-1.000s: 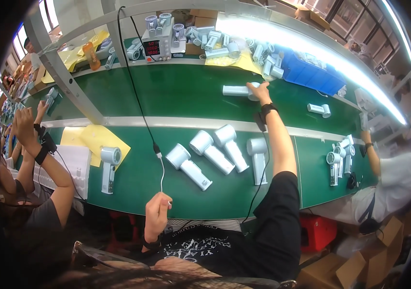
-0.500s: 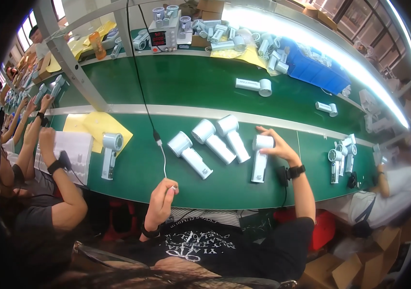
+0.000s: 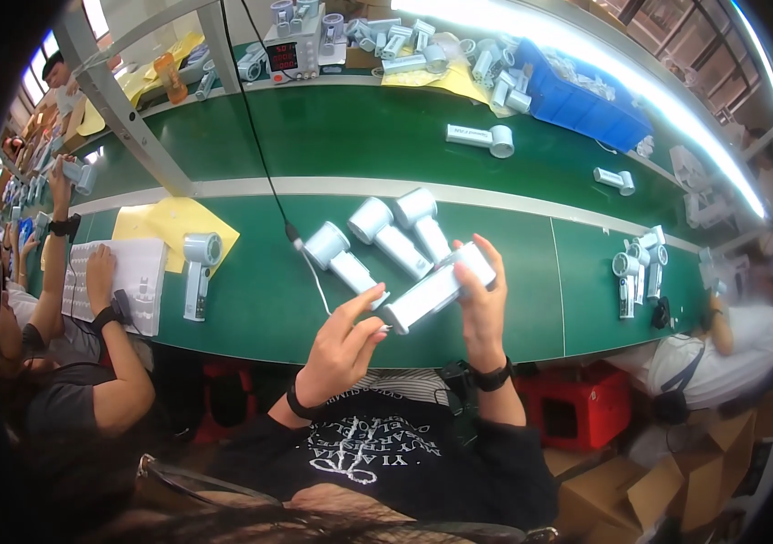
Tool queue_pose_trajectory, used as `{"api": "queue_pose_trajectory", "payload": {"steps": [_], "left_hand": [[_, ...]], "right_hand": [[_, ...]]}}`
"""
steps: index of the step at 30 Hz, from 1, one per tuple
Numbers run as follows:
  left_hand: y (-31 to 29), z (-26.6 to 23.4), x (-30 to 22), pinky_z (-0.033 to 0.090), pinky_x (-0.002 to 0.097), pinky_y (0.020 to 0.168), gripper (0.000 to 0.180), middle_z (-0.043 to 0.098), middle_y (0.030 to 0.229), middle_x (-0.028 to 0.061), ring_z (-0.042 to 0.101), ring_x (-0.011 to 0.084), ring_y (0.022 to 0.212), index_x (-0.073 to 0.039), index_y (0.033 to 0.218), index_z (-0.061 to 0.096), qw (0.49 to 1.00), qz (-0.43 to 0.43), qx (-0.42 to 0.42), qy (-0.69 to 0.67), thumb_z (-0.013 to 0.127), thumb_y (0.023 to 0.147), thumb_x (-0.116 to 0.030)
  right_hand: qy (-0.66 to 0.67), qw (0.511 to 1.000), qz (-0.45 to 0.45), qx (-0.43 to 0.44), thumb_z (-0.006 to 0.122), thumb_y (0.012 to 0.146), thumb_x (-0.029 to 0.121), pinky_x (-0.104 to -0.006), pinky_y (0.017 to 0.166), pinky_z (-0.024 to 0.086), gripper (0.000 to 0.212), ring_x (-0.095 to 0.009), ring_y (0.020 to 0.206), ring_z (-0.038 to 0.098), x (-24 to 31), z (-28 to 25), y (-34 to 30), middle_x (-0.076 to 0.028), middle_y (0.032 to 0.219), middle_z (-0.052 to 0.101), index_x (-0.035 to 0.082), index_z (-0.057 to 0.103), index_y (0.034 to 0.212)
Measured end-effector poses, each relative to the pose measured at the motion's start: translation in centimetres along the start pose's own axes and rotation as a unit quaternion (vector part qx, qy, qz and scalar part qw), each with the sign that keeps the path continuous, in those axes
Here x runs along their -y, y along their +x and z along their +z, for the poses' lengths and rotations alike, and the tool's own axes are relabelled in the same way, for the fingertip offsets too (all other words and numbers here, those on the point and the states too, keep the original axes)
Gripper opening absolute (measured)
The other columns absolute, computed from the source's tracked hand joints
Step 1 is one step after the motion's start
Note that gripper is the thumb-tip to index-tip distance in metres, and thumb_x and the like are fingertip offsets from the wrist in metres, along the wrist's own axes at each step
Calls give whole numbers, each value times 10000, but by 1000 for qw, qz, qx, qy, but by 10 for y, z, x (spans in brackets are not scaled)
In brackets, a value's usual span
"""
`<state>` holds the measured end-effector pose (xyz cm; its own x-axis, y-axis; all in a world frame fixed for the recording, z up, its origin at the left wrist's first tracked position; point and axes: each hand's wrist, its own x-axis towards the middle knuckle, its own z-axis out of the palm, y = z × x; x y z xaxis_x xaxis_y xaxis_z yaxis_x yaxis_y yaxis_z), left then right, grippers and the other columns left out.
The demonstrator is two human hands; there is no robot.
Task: Inspecting and organizing handheld portable fans on a factory production line.
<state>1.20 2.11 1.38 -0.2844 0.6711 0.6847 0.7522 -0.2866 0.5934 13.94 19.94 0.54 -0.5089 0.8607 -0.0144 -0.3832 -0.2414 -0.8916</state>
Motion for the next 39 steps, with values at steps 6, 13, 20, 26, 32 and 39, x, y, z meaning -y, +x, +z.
{"api": "queue_pose_trajectory", "payload": {"steps": [6, 13, 20, 26, 32, 39], "left_hand": [[-8, -4, -1, 515, 368, 787, 188, 551, 1268, 230, 632, 320, 910, 60, 940, 560, 998, 8, 47, 43, 660, 792, 4], [-13, -7, 0, 514, 359, 745, 175, 563, 1246, 223, 634, 313, 866, 68, 937, 560, 994, 2, 46, 101, 649, 794, 19], [-18, -15, 14, 511, 346, 718, 131, 589, 1211, 194, 635, 332, 866, 55, 934, 575, 995, -82, 50, 38, 621, 812, 47], [-21, -21, 20, 527, 362, 659, 82, 593, 1198, 175, 660, 329, 789, 24, 935, 593, 990, -135, 10, -43, 600, 854, 21], [-21, -19, 12, 527, 358, 665, 92, 592, 1206, 176, 666, 330, 800, 26, 944, 600, 989, -142, -4, -44, 603, 852, 23], [-23, -24, 5, 534, 354, 671, 112, 589, 1221, 187, 671, 326, 794, 32, 962, 601, 992, -113, -3, -51, 600, 850, 31]], "right_hand": [[11, 999, 33, -8, 626, 857, 68, -407, 859, 539, 552, -299, 943, 647, -15, 11, -3, -227, 1222, 553, 10, 392, 1354], [-72, 997, -9, -36, 633, 872, 114, -362, 815, 559, 525, -280, 984, 632, -18, 18, -8, -191, 1184, 565, 13, 404, 1333], [-162, 981, -92, 45, 709, 798, 35, -380, 839, 571, 728, -264, 1130, 550, 0, 19, -17, -156, 1226, 484, 54, 275, 1383], [-201, 963, -116, 133, 754, 713, -56, -448, 894, 554, 1000, -282, 1241, 460, -3, 29, -22, -160, 1392, 340, 130, 101, 1447], [-55, 962, -231, 133, 781, 685, -37, -500, 957, 515, 1138, -335, 1327, 356, -31, 45, -19, -152, 1543, 49, 233, 0, 1468], [-49, 960, -240, 133, 808, 672, 22, -514, 971, 504, 1175, -340, 1336, 338, -31, 50, -26, -157, 1558, -8, 238, -28, 1469]]}}
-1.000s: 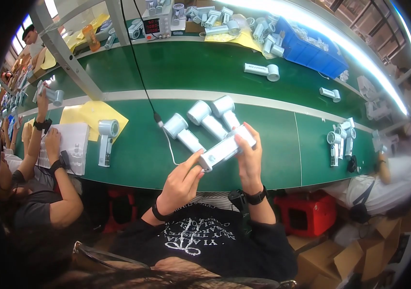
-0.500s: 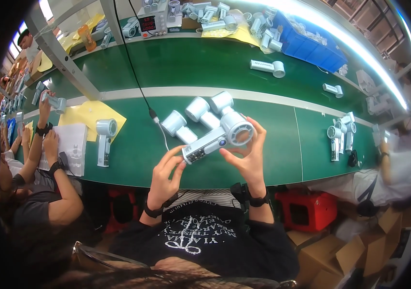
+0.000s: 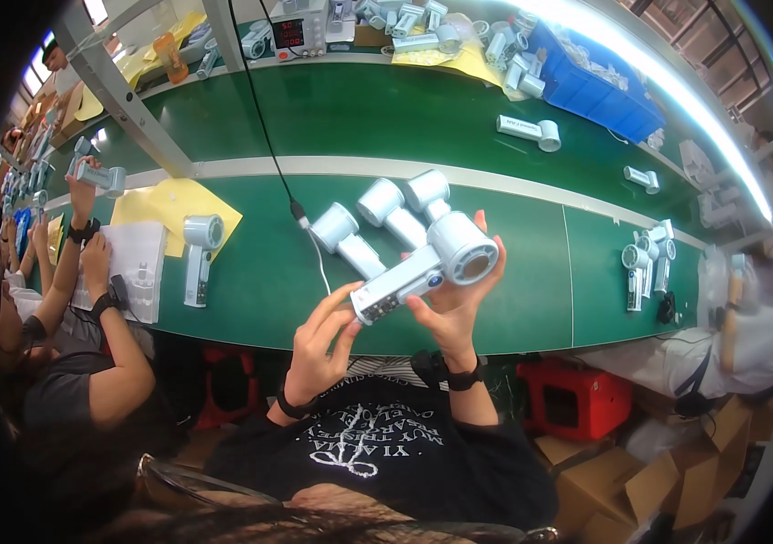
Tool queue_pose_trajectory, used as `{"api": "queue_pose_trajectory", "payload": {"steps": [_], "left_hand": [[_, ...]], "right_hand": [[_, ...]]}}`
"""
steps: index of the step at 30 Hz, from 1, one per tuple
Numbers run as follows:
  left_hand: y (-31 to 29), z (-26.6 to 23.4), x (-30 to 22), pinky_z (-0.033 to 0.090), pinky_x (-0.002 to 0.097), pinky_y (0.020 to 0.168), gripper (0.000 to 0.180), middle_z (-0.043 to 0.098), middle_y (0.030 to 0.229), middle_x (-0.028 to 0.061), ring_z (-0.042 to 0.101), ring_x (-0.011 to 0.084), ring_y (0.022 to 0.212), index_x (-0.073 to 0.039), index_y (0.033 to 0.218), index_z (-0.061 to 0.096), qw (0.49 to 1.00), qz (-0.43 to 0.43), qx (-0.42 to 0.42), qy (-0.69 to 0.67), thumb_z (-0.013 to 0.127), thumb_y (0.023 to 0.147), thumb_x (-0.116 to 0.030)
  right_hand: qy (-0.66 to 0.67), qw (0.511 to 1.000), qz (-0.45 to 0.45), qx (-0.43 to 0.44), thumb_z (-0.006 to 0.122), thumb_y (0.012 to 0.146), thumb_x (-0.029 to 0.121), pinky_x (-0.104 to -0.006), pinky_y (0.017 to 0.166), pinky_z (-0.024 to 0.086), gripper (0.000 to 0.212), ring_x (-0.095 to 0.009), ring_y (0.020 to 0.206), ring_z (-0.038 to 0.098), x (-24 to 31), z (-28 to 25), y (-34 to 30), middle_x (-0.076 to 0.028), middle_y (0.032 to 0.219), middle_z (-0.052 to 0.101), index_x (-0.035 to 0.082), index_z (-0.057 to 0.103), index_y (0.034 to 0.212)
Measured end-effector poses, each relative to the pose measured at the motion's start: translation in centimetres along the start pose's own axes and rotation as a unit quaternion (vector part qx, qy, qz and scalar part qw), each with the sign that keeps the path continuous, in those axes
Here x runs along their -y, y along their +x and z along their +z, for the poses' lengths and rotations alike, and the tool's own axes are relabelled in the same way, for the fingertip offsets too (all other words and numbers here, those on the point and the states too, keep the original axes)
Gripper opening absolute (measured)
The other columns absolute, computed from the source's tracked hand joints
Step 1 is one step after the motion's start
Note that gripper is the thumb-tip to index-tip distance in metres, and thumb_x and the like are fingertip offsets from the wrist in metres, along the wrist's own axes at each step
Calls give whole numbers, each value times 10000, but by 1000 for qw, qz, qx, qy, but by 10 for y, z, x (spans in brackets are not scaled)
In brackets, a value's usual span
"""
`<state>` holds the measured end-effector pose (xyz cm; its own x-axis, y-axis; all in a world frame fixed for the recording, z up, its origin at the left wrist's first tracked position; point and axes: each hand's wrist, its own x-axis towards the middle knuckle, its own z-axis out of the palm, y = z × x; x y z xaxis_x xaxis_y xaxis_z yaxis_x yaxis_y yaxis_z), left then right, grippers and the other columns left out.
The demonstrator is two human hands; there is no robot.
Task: Inspecting and organizing handheld portable fans on a factory production line.
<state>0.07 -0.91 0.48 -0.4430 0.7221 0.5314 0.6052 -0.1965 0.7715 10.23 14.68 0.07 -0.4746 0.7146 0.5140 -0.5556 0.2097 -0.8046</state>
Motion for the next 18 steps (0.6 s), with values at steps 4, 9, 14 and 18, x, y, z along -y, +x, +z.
{"api": "queue_pose_trajectory", "payload": {"steps": [4, 9, 14, 18], "left_hand": [[3, -1, -4, 531, 349, 653, 107, 591, 1220, 189, 670, 329, 783, 30, 957, 602, 1000, -14, -7, -1, 595, 850, 36], [2, 3, -1, 523, 350, 623, 97, 593, 1216, 191, 664, 331, 752, 32, 952, 598, 1000, -22, -19, 6, 589, 855, 33], [-2, 6, 2, 510, 363, 589, 82, 600, 1199, 186, 650, 338, 712, 43, 944, 587, 997, -72, -17, 11, 576, 863, 31], [-2, 8, 5, 505, 374, 582, 66, 604, 1185, 184, 641, 344, 697, 48, 930, 578, 996, -89, -21, 17, 571, 865, 32]], "right_hand": [[-11, 1000, 3, -26, 844, 662, 119, -504, 962, 508, 1172, -319, 1316, 359, 3, 4, -1, -171, 1553, 53, 215, 9, 1479], [-31, 999, 11, -33, 836, 669, 107, -510, 963, 505, 1163, -323, 1329, 329, 0, 3, 0, -179, 1545, 63, 196, 4, 1477], [-58, 997, 0, -41, 819, 681, 69, -520, 979, 489, 1149, -330, 1349, 286, -3, 4, -9, -186, 1538, 70, 186, -3, 1475], [-90, 995, -39, -17, 792, 685, -30, -480, 901, 567, 1162, -359, 1350, 298, -8, 2, -14, -167, 1543, 0, 200, -43, 1461]]}}
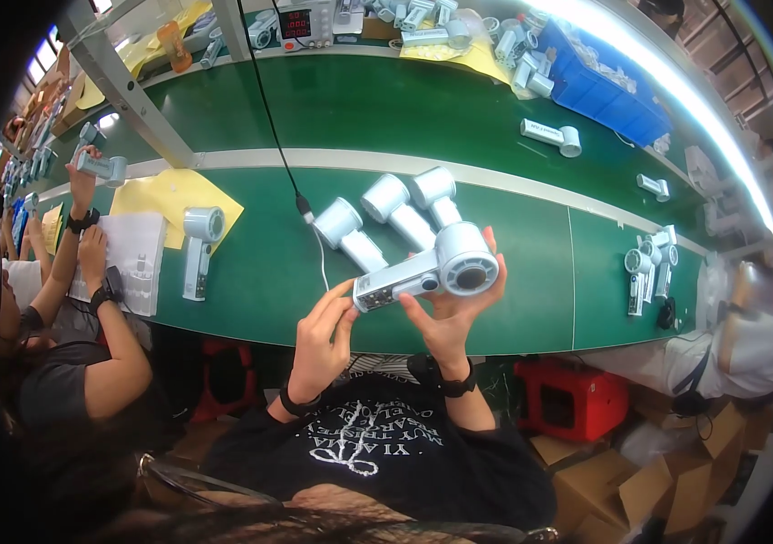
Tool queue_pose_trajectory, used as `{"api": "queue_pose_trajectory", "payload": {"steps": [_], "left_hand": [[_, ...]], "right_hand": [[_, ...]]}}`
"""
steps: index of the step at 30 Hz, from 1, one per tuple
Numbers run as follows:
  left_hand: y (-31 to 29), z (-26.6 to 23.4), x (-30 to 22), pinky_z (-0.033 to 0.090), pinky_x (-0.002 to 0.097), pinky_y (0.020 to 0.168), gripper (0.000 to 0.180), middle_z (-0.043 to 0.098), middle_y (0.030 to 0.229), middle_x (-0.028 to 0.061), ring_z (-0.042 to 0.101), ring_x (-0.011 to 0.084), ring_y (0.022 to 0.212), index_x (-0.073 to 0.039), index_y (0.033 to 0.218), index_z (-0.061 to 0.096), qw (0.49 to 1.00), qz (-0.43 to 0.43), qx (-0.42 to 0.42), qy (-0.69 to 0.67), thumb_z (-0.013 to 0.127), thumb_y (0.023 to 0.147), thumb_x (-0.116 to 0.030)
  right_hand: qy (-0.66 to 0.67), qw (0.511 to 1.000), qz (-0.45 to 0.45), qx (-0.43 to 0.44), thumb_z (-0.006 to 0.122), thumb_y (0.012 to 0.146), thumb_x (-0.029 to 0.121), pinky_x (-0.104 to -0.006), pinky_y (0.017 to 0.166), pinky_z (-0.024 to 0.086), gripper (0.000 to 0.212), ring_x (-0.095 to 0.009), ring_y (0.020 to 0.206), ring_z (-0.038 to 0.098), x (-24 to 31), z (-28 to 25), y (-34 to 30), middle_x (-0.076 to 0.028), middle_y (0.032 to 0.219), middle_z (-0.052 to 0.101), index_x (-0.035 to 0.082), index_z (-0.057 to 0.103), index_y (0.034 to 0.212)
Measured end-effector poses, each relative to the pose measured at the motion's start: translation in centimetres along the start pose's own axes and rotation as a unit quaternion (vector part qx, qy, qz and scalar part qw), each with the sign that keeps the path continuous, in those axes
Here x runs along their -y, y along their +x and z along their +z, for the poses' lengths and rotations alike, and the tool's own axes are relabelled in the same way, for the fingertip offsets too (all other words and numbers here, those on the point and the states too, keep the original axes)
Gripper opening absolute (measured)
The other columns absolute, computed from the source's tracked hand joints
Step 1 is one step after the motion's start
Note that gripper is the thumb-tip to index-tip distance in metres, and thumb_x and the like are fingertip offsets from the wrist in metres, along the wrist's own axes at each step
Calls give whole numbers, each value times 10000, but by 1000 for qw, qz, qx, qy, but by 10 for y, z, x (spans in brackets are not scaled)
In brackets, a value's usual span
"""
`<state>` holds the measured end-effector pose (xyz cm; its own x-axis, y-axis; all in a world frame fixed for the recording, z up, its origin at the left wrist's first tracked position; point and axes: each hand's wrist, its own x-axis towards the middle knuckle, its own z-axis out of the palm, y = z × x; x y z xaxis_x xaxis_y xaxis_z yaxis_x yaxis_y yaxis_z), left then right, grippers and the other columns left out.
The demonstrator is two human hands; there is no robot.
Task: Inspecting and organizing handheld portable fans on a factory production line.
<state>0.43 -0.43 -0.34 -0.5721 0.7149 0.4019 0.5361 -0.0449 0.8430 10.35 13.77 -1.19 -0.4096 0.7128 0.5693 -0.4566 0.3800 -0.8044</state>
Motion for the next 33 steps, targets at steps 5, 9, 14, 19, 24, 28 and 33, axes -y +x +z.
{"api": "queue_pose_trajectory", "payload": {"steps": [5, 9, 14, 19, 24, 28, 33], "left_hand": [[2, -2, -1, 503, 382, 588, 51, 604, 1164, 181, 633, 352, 704, 42, 911, 570, 1000, 0, 20, 3, 574, 861, 35], [2, -7, -5, 503, 385, 603, 56, 596, 1158, 178, 631, 354, 724, 33, 908, 566, 999, -5, 53, 2, 582, 854, 34], [2, -13, -6, 498, 389, 618, 68, 583, 1155, 178, 628, 355, 744, 26, 908, 562, 996, -12, 85, -1, 589, 846, 34], [-2, -10, -4, 493, 393, 616, 72, 588, 1140, 171, 626, 357, 745, 27, 914, 564, 998, -36, 59, -7, 589, 847, 34], [-1, -7, -2, 480, 348, 604, 56, 618, 1122, 163, 633, 317, 721, 45, 899, 589, 998, -48, 33, -14, 591, 844, 42], [2, -13, 0, 477, 353, 614, 54, 615, 1116, 154, 633, 308, 732, 42, 896, 591, 997, -39, 70, -4, 592, 843, 40], [2, -17, -3, 479, 344, 638, 64, 606, 1108, 148, 628, 303, 757, 37, 903, 595, 994, -56, 94, -4, 597, 840, 36]], "right_hand": [[0, 1000, 19, -23, 811, 689, 53, -535, 994, 472, 1144, -335, 1349, 284, 1, -1, -1, -188, 1541, 61, 179, -11, 1475], [13, 999, 34, -15, 813, 685, 45, -540, 988, 477, 1150, -336, 1353, 280, 2, -3, 1, -188, 1542, 62, 174, -11, 1477], [48, 997, 53, 1, 807, 686, 8, -543, 986, 484, 1153, -339, 1358, 277, -1, -5, 1, -180, 1542, 52, 176, -18, 1474], [37, 998, 38, -16, 827, 684, 35, -544, 988, 483, 1163, -337, 1354, 287, 1, 2, -5, -179, 1541, 53, 172, -16, 1473], [-33, 999, -5, -34, 850, 678, 88, -535, 985, 487, 1173, -332, 1345, 304, -2, 2, -9, -184, 1541, 67, 160, -8, 1476], [1, 999, 45, -2, 846, 682, 79, -525, 975, 499, 1167, -331, 1339, 313, 2, -1, -5, -177, 1542, 65, 162, -8, 1473], [-5, 999, 51, 5, 850, 675, 78, -522, 964, 509, 1170, -332, 1336, 320, 2, -3, -4, -173, 1544, 62, 167, -3, 1470]]}}
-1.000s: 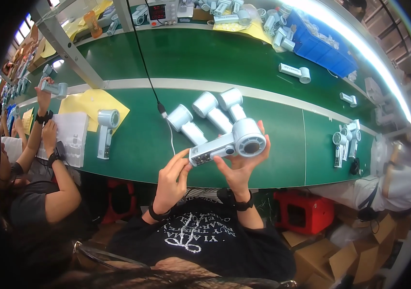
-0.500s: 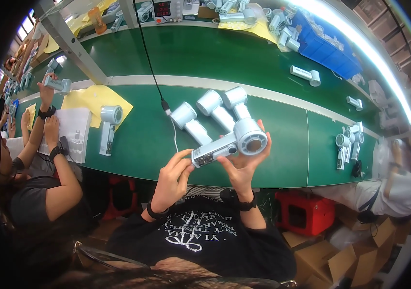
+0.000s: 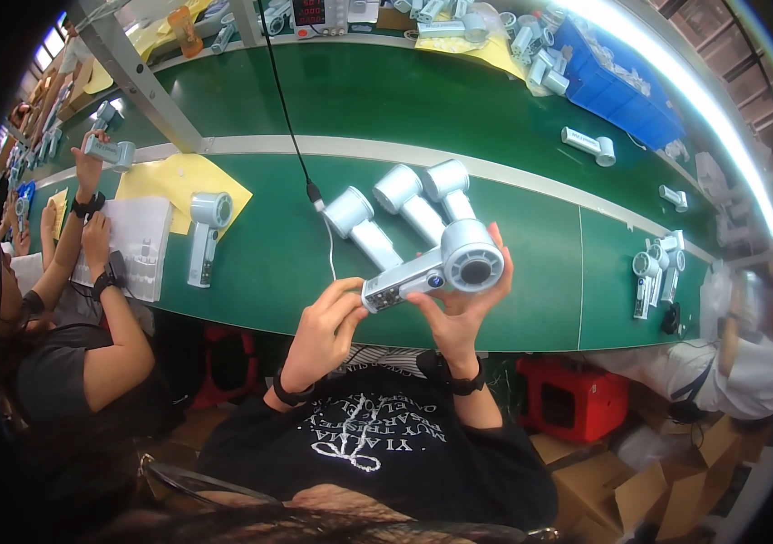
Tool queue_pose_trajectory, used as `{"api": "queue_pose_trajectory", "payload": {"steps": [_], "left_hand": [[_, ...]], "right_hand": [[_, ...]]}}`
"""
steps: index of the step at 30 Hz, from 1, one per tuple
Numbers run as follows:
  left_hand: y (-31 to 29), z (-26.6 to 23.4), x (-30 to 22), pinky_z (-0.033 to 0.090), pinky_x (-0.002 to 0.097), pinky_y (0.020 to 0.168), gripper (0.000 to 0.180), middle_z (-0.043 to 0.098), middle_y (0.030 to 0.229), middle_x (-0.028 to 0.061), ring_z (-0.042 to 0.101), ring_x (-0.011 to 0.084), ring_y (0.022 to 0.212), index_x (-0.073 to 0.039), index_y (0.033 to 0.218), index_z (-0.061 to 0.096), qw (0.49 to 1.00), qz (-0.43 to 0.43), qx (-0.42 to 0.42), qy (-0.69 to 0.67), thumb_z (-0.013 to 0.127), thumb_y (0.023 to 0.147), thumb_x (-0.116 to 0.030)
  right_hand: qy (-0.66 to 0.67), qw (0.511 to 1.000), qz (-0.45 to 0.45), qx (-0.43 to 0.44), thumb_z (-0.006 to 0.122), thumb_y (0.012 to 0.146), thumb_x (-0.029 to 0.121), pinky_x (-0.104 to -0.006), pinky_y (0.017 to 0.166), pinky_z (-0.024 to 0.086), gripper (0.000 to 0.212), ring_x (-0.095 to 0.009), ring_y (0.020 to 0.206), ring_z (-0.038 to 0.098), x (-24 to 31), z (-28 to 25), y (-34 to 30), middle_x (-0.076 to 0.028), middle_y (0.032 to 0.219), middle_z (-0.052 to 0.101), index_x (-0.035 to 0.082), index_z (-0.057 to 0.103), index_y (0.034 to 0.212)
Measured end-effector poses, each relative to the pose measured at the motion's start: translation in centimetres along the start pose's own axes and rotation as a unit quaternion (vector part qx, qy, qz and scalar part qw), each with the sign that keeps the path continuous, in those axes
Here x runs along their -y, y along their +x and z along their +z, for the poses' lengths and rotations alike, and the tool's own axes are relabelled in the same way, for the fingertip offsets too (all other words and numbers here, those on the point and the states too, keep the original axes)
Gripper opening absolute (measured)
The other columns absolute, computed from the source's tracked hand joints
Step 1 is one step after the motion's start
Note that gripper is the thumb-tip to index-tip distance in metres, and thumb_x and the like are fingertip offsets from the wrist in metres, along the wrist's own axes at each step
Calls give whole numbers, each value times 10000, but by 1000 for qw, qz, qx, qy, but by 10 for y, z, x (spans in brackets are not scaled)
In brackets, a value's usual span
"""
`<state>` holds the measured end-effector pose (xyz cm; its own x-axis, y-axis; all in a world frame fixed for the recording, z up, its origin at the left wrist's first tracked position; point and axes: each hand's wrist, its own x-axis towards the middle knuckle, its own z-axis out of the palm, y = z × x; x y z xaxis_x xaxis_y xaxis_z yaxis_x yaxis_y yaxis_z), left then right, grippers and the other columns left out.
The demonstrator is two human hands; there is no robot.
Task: Inspecting and organizing handheld portable fans on a factory production line.
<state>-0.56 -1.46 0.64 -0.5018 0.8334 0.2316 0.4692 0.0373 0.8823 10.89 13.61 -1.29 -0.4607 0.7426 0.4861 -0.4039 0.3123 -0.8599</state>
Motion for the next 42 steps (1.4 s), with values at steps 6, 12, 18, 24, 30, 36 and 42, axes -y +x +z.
{"api": "queue_pose_trajectory", "payload": {"steps": [6, 12, 18, 24, 30, 36, 42], "left_hand": [[-3, -1, 11, 484, 328, 741, 68, 590, 1133, 151, 619, 298, 884, 18, 914, 603, 999, -14, 0, -50, 600, 847, 21], [2, -3, 17, 460, 353, 861, 115, 543, 1215, 165, 577, 287, 1044, 17, 873, 587, 992, 48, 37, -111, 546, 929, -76], [2, 5, 21, 467, 325, 800, 276, 525, 1206, 171, 568, 263, 1051, 25, 817, 550, 989, 72, -9, -128, 472, 997, -169], [1, 0, 23, 457, 287, 664, 303, 507, 1119, 139, 574, 255, 1030, 24, 766, 510, 982, 89, -74, -146, 444, 1008, -146], [-1, -5, 23, 447, 289, 674, 302, 497, 1087, 133, 566, 268, 1030, 20, 749, 490, 987, 61, -50, -140, 442, 1004, -135], [-2, -4, 25, 415, 341, 823, 255, 488, 1079, 139, 505, 292, 1042, 17, 745, 477, 989, 75, -70, -108, 473, 971, -101], [-5, -2, 23, 385, 360, 893, 231, 471, 1053, 139, 473, 289, 1000, 15, 749, 477, 989, 93, -77, -87, 495, 952, -93]], "right_hand": [[-3, 999, -30, -16, 867, 653, 92, -523, 949, 521, 1190, -330, 1337, 321, -3, 5, -4, -170, 1539, 77, 171, 3, 1467], [-9, 1000, -18, -4, 901, 609, 147, -521, 962, 508, 1203, -333, 1333, 327, 2, -7, -1, -158, 1524, 119, 155, 48, 1458], [-241, 967, -86, 14, 928, 557, 231, -515, 1014, 457, 1167, -325, 1307, 369, 13, -21, -5, -166, 1452, 253, 119, 151, 1419], [-321, 915, -240, 39, 910, 585, 338, -567, 1035, 408, 1019, -310, 1240, 463, 10, -41, -2, -207, 1363, 371, 102, 257, 1331], [-219, 924, -270, 159, 878, 635, 389, -629, 1011, 391, 895, -321, 1095, 577, 19, -43, 10, -225, 1182, 520, 94, 304, 1256], [-203, 927, -237, 207, 905, 612, 333, -574, 980, 450, 838, -304, 947, 644, 30, -40, 12, -191, 1047, 616, 94, 351, 1194], [-158, 936, -279, 142, 873, 674, 340, -555, 865, 511, 846, -301, 900, 639, 31, -35, 5, -219, 979, 610, 71, 309, 1244]]}}
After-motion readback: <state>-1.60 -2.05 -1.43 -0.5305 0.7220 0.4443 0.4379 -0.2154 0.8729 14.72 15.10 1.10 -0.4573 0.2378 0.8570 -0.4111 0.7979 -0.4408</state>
